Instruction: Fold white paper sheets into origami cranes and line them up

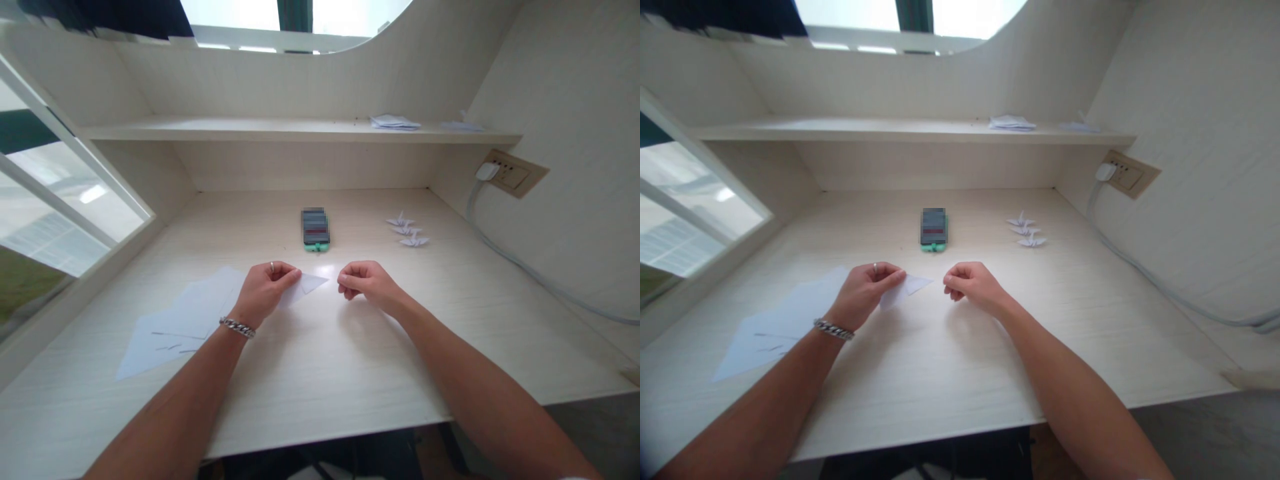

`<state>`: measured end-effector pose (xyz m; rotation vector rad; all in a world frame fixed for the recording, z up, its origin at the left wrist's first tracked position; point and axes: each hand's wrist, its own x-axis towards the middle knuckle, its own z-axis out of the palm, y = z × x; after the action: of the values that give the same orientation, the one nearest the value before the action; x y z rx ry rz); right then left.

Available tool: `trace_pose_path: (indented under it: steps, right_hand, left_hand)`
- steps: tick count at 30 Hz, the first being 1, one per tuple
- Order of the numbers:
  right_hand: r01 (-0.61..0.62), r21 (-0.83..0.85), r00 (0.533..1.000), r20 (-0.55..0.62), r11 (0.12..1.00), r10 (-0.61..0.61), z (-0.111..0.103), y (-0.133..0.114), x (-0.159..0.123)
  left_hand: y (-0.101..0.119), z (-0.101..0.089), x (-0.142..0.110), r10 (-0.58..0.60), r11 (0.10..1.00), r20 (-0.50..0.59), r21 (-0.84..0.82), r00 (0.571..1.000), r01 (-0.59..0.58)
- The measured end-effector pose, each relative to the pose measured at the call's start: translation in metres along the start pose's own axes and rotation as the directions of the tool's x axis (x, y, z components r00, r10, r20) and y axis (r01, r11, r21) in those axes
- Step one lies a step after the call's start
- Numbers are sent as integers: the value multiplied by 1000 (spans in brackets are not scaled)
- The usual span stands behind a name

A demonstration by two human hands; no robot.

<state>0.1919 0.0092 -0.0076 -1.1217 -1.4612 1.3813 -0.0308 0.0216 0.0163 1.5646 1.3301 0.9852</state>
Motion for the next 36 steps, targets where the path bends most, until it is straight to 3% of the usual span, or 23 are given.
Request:
trace_pose_path:
  steps: [3,8,15,23,29,36]
  right_hand:
    - [-21,31,1000,-17,999,22,3,-2,-1]
    - [19,-65,1000,14,998,-18,11,-2,-2]
    - [-16,-82,1000,25,997,18,7,3,1]
    - [49,-309,999,25,950,-43,11,-2,-3]
    - [63,-342,996,74,938,-39,17,-3,-4]
    - [21,-255,1000,8,967,-20,21,-1,0]
  left_hand:
    - [0,2,0,6,1000,4,0,1000,-6]
    - [-2,7,-1,17,1000,43,9,999,-17]
    - [-5,10,-2,52,999,121,10,991,-54]
    - [-8,16,-4,54,998,188,28,981,-60]
    - [-8,17,-4,63,994,215,76,974,-81]
    - [-10,14,0,44,998,226,26,973,-51]
